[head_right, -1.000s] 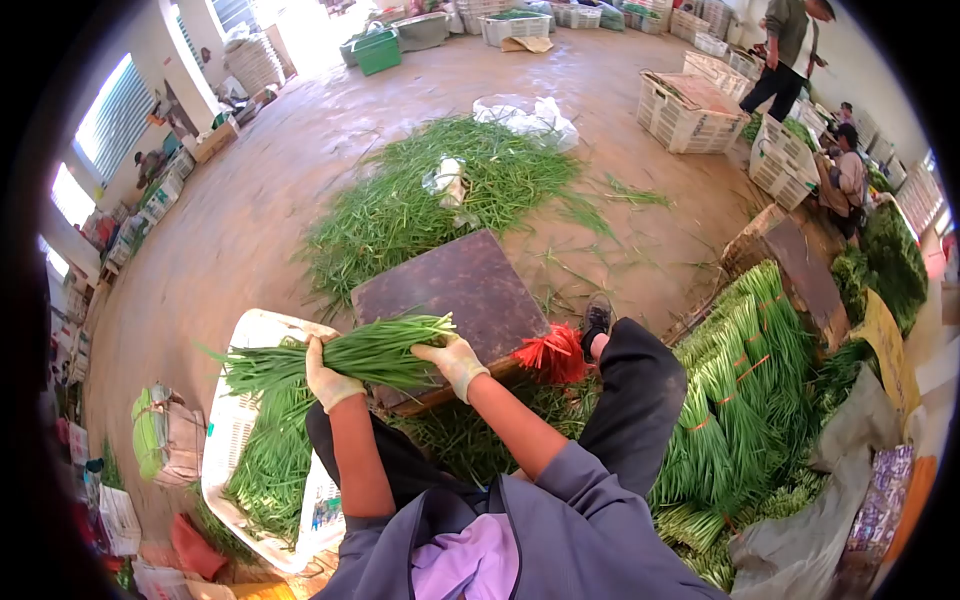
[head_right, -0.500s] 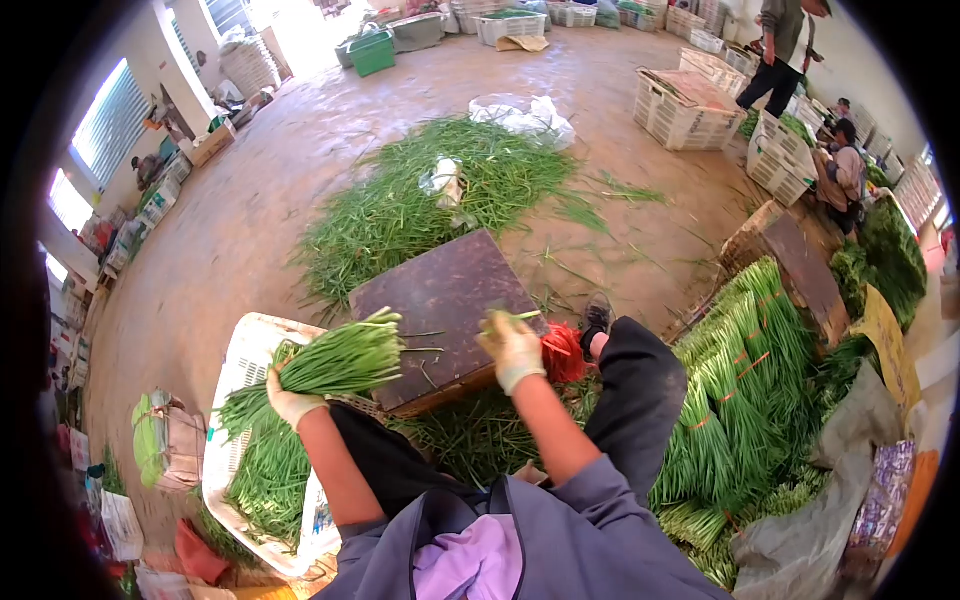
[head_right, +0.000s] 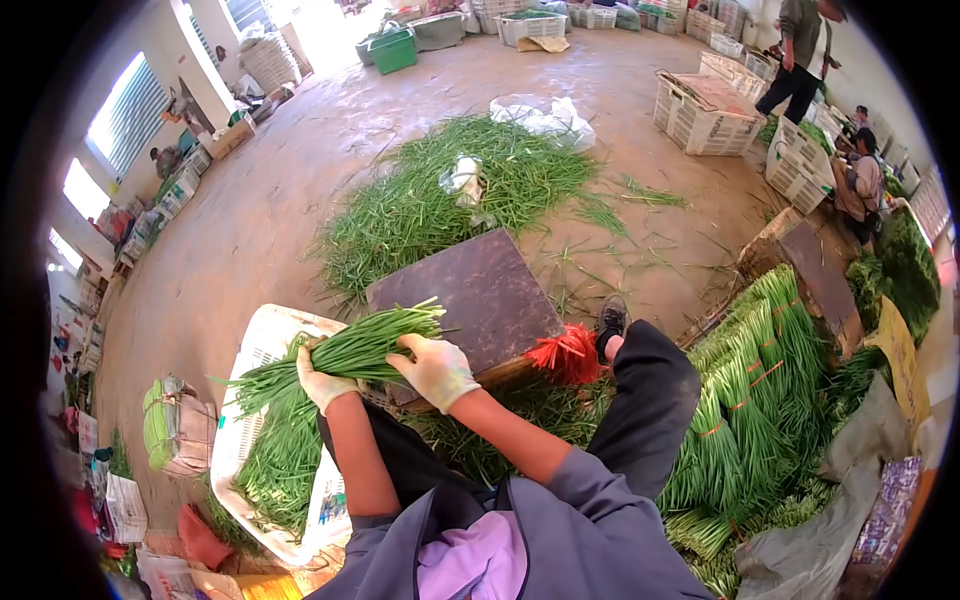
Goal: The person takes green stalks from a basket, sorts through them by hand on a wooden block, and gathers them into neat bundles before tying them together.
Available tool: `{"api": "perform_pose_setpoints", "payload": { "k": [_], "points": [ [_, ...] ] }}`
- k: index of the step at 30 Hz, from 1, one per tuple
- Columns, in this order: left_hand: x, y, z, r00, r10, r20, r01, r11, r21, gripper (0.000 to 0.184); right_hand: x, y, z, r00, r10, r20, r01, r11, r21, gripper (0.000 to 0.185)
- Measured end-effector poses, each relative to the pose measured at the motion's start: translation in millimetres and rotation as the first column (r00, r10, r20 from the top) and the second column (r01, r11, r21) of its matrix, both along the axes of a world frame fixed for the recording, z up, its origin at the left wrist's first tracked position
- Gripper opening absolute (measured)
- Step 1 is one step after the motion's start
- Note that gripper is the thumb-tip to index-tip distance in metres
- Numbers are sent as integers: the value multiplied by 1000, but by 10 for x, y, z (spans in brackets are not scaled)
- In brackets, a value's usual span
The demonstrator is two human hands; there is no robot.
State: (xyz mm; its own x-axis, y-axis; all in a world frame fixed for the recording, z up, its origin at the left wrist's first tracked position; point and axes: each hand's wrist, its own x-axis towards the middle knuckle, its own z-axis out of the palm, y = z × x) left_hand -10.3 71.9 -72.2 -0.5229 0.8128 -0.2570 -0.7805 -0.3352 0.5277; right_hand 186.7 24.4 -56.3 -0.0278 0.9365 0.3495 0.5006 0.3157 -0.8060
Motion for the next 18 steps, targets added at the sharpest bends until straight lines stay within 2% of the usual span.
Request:
{"api": "perform_pose_setpoints", "payload": {
  "k": [1,2,3,4,5,6,7,8,9,10,11,12,13,15,16,18],
  "points": [
    [52,-19,-8,1000,-22,13,22,1000,21,29,-51,37,-21,1000,0,0,0,1000,1,27],
    [128,-52,14,998,-36,-60,42,994,97,26,-97,98,-87,999,-40,10,40,999,-25,28],
    [158,-52,0,998,-52,-32,56,989,140,25,-127,151,-152,997,-80,21,81,995,-50,30],
    [183,-38,-12,999,-29,-24,33,989,146,25,-144,190,-226,985,-14,-172,-12,989,-149,27],
    [197,-30,-20,1000,-10,-16,12,989,149,25,-113,173,-204,985,-13,-172,-14,988,-153,27],
    [192,-47,1,1000,-8,-16,11,989,145,25,-29,126,-122,898,0,-440,-152,938,-310,27],
    [180,-56,29,1000,-13,-5,13,992,127,26,72,86,-29,741,-43,-670,-321,854,-410,27],
    [167,-69,45,1000,-14,9,13,994,109,27,190,46,67,623,-166,-764,-292,858,-424,24],
    [107,-60,30,1000,-9,10,8,994,108,27,329,87,-26,500,-213,-839,-200,915,-351,19],
    [9,-59,18,1000,19,-23,-17,998,68,28,504,124,-114,235,-196,-952,-234,939,-251,10],
    [-59,-43,3,998,40,-57,-38,999,32,30,649,191,-232,66,-174,-982,-161,970,-183,7],
    [-88,-76,45,997,39,-62,-38,999,19,32,806,213,-272,12,-206,-979,-76,976,-206,7],
    [-96,-89,89,999,27,25,-27,999,23,32,943,250,-330,-4,-223,-975,-59,973,-223,8],
    [-96,-66,78,998,69,13,-69,998,0,32,992,193,-306,416,-287,-863,-58,939,-340,11],
    [-133,-29,-1,997,70,15,-70,998,1,32,927,154,-318,602,-258,-756,-103,913,-394,18],
    [-72,-22,-26,997,70,-21,-71,997,-14,32,721,75,-166,705,-133,-697,-192,910,-368,24]
  ]
}}
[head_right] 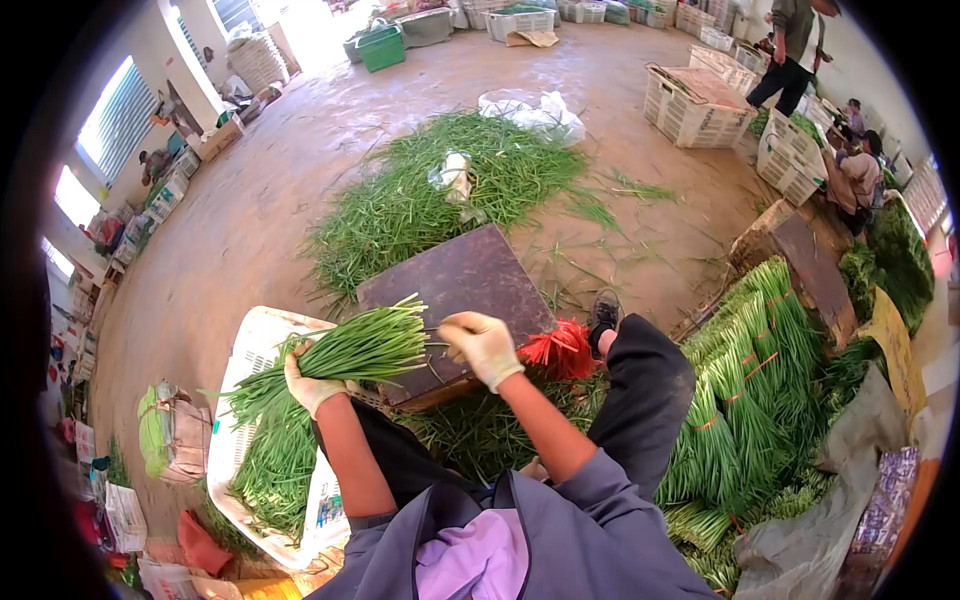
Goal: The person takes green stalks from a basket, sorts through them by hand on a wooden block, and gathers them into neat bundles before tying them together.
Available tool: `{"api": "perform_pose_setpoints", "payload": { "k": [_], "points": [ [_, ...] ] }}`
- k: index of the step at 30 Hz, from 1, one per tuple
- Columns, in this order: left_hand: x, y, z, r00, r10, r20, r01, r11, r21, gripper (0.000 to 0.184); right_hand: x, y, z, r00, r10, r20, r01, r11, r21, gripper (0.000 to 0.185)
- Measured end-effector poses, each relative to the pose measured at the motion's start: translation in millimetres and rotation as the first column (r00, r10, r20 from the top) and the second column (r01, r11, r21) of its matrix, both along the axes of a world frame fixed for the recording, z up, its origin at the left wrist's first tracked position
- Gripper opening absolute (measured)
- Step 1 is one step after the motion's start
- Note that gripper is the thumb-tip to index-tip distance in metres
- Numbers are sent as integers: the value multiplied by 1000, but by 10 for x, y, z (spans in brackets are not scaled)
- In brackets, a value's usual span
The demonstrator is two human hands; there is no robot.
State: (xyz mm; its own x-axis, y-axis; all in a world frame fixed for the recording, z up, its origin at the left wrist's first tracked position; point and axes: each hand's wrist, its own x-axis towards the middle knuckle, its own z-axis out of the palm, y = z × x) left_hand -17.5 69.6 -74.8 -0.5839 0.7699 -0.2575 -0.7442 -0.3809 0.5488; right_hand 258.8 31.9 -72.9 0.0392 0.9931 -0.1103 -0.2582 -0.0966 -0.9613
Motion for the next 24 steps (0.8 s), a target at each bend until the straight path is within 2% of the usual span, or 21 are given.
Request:
{"api": "perform_pose_setpoints", "payload": {
  "k": [1,3,5,7,8,9,11,12,13,14,15,16,17,18,19,20,21,22,24],
  "points": [
    [30,10,-2,999,9,-33,-9,1000,-10,32,-105,-7,27,998,49,44,-51,997,63,25],
    [53,11,-35,999,-34,-26,34,999,16,32,-298,105,-139,951,-83,299,-14,951,308,27],
    [33,-2,-50,997,-78,-27,79,996,40,32,-318,142,-153,951,-22,307,-76,949,305,27],
    [4,1,-39,996,-94,7,94,994,51,31,-203,118,0,997,-22,68,13,993,120,25],
    [-4,-10,1,998,-33,-60,34,999,13,31,-103,142,-10,985,-121,-121,130,989,74,20],
    [-35,-38,25,998,-25,-58,26,1000,12,31,4,164,-15,933,-232,-276,253,967,40,18],
    [-148,-75,70,999,-34,3,34,999,24,30,225,143,-159,896,-278,-345,315,947,55,18],
    [-179,-48,43,998,-4,-62,3,1000,-5,30,333,83,-225,985,-121,-125,128,990,53,20],
    [-222,-40,21,998,-7,-56,7,1000,0,30,434,12,-287,993,55,102,-56,998,9,24],
    [-268,-44,-14,999,-38,-32,38,999,23,30,531,16,-382,881,341,329,-338,939,-66,37],
    [-127,-74,158,997,-76,-6,76,996,48,31,516,-42,-417,703,214,678,-361,929,80,47],
    [71,-173,320,989,-43,-141,29,995,-99,34,449,-69,-452,796,38,605,-160,976,150,49],
    [7,-111,85,980,-70,-184,68,998,-19,38,382,-63,-274,839,-89,537,-21,981,194,45],
    [61,-119,101,970,-118,-214,107,992,-61,38,327,-46,-128,793,-219,569,13,939,343,38],
    [60,-88,21,963,-225,-146,226,974,-9,35,252,-2,-74,746,-365,557,-4,834,552,32],
    [37,-20,-63,962,-270,-47,271,962,19,32,179,27,-20,756,-331,564,-69,817,572,35],
    [67,-22,-82,921,-389,-19,383,896,223,25,115,15,73,749,-213,627,-153,866,477,40],
    [51,15,-160,899,-438,-13,426,866,262,20,67,-24,223,698,-131,704,-216,899,381,44],
    [147,31,-83,878,-479,-11,459,835,303,16,20,25,160,639,-75,766,-279,905,321,35]
  ]
}}
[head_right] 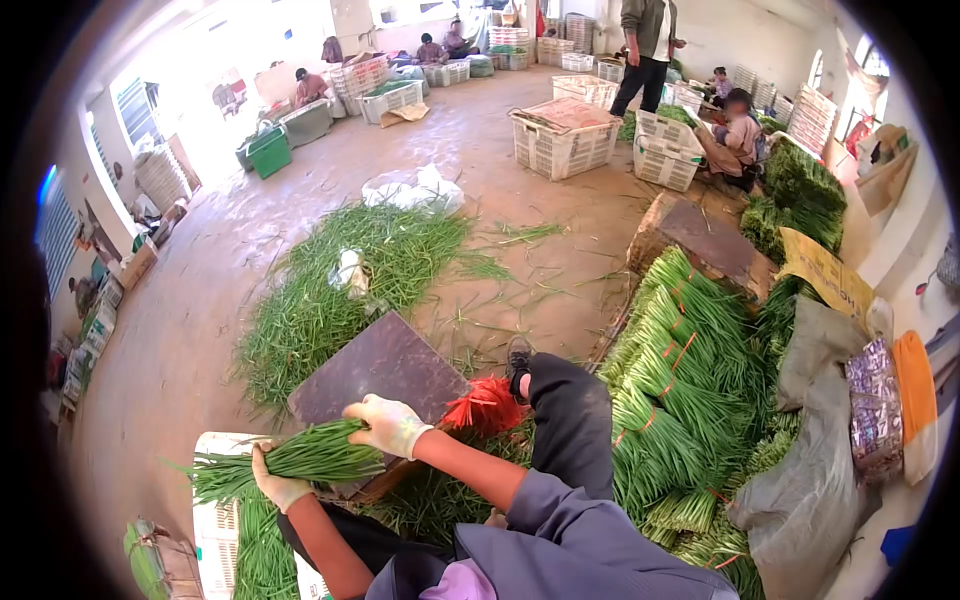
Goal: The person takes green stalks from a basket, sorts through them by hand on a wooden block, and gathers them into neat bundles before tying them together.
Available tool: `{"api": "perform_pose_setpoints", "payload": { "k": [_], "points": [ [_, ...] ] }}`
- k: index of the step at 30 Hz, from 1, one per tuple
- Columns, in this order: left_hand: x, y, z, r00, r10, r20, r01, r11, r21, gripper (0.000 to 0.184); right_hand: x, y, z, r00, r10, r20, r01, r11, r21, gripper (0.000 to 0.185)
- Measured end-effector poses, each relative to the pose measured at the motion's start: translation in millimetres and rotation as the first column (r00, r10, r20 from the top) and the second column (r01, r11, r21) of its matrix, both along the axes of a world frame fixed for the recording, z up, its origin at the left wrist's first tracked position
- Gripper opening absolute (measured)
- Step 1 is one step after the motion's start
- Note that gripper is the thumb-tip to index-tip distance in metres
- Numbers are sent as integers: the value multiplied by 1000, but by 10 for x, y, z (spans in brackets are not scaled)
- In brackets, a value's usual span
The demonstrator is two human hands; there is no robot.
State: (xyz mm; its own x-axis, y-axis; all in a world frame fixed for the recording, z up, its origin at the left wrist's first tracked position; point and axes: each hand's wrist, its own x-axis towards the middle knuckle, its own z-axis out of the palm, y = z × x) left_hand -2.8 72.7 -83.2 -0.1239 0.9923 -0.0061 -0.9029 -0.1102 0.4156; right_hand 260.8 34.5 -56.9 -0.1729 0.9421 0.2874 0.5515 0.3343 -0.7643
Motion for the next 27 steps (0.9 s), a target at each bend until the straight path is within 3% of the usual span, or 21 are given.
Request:
{"api": "perform_pose_setpoints", "payload": {
  "k": [3,5,8,11,14,19,21,24,25,26,27],
  "points": [
    [48,-91,66,978,158,-136,-166,985,-52,10,27,43,-190,998,62,-16,-61,998,33,27],
    [-14,-108,68,994,83,-69,-90,989,-113,12,27,53,-297,994,82,-71,-78,995,53,23],
    [-39,-73,-14,985,107,-136,-119,989,-86,11,17,18,-293,991,117,-65,-110,988,109,28],
    [10,-110,66,991,94,-93,-101,992,-75,12,14,-117,-69,994,48,-95,-45,999,30,33],
    [21,-102,72,994,83,-78,-87,994,-60,13,11,-137,-51,991,126,-37,-126,992,-12,38],
    [-11,-98,37,989,102,-110,-106,994,-22,13,3,-221,-14,985,170,-37,-168,985,30,33],
    [-30,-122,62,996,47,-82,-55,994,-92,12,-7,-194,-76,982,188,-11,-186,980,68,28],
    [71,-157,182,984,116,-132,-138,975,-173,13,-28,-101,-254,974,155,-165,-106,956,272,12],
    [7,-119,105,967,83,-241,-123,979,-159,15,20,-73,-264,979,129,-155,-77,949,306,12],
    [-102,-21,-29,970,114,-217,-168,953,-251,21,82,-50,-211,992,41,-115,8,918,397,12],
    [-22,-108,134,944,152,-293,-234,935,-266,26,139,-47,-178,972,-38,-234,117,935,336,12]
  ]
}}
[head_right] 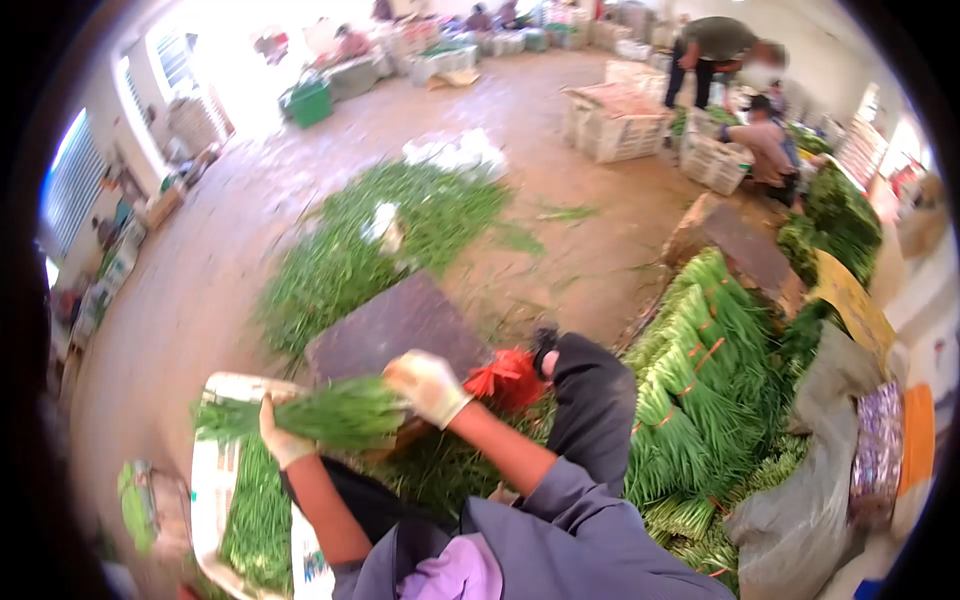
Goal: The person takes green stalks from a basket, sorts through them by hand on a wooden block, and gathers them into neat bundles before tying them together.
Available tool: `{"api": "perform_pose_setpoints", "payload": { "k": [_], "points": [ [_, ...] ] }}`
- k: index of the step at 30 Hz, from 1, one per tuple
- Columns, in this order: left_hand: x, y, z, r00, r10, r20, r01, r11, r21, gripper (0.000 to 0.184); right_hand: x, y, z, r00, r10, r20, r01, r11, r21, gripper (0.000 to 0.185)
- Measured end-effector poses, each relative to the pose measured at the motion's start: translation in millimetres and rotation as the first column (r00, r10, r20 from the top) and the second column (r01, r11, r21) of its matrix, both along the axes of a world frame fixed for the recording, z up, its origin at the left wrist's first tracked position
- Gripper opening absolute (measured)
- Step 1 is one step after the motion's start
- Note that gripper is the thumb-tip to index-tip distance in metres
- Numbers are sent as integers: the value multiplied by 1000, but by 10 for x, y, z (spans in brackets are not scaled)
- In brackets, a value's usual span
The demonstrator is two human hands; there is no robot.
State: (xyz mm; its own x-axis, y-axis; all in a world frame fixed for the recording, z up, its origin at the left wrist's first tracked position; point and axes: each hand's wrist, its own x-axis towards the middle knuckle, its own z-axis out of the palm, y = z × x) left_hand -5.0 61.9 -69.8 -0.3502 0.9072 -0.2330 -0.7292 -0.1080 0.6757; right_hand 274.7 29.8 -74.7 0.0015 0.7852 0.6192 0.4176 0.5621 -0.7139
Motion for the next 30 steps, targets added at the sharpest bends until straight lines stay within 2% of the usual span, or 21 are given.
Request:
{"api": "perform_pose_setpoints", "payload": {
  "k": [1,2,3,4,6,12,14,15,16,17,18,19,20,21,22,24,26,27,28,29,30],
  "points": [
    [33,-64,132,1000,14,-2,-14,1000,-14,27,64,36,6,992,-101,-77,101,995,-6,10],
    [-72,-6,15,998,42,41,-43,999,5,26,128,17,44,943,-148,-299,80,970,-228,13],
    [-244,67,-194,995,60,-75,-54,995,84,25,243,56,-24,803,-178,-569,-75,917,-392,16],
    [-176,40,-17,993,81,85,-84,996,37,22,366,64,33,727,-253,-638,-133,860,-493,18],
    [-223,40,6,975,58,214,-82,992,101,21,452,123,-55,667,-258,-699,-125,886,-447,14],
    [-211,68,-19,979,100,177,-110,993,47,22,386,101,-201,673,-224,-705,-164,884,-437,13],
    [-230,47,11,978,122,168,-129,991,35,22,430,142,-260,633,-308,-710,-113,870,-479,12],
    [-229,41,32,976,141,163,-148,989,27,21,520,185,-433,663,-327,-673,-116,843,-525,21],
    [-257,43,17,977,141,163,-147,989,27,21,593,214,-609,663,-328,-673,-116,843,-525,21],
    [-320,47,-19,975,121,189,-134,989,62,22,612,192,-656,897,-338,-283,128,814,-567,29],
    [-376,57,-60,972,98,215,-121,988,97,22,622,167,-707,930,-324,172,366,790,-493,36],
    [-407,74,-113,971,74,229,-104,987,125,22,609,127,-768,944,-331,20,276,750,-601,50],
    [-385,94,-118,970,73,234,-104,987,124,22,524,117,-870,937,-321,-141,208,833,-512,49],
    [-358,96,-122,971,66,231,-98,987,128,21,434,65,-715,899,-224,-377,-69,776,-627,48],
    [-342,73,-128,972,61,225,-92,987,129,21,345,-55,-426,781,-169,-602,-358,669,-652,46],
    [-267,48,-108,977,64,201,-88,989,115,19,296,-131,-144,753,56,-656,-612,426,-666,37],
    [-211,43,-76,984,70,163,-87,991,97,28,256,-194,62,906,144,-399,-412,524,-746,28],
    [-289,39,-166,985,-42,168,7,979,203,34,242,-227,132,905,146,-400,-414,523,-745,28],
    [-338,67,-268,985,-39,168,4,979,203,34,232,-255,186,930,175,-322,-360,609,-707,25],
    [-340,74,-292,979,-104,173,43,945,324,34,228,-277,201,951,196,-239,-307,689,-656,22],
    [-340,75,-312,970,-172,169,82,895,439,35,191,-294,189,951,196,-238,-307,687,-658,22]
  ]
}}
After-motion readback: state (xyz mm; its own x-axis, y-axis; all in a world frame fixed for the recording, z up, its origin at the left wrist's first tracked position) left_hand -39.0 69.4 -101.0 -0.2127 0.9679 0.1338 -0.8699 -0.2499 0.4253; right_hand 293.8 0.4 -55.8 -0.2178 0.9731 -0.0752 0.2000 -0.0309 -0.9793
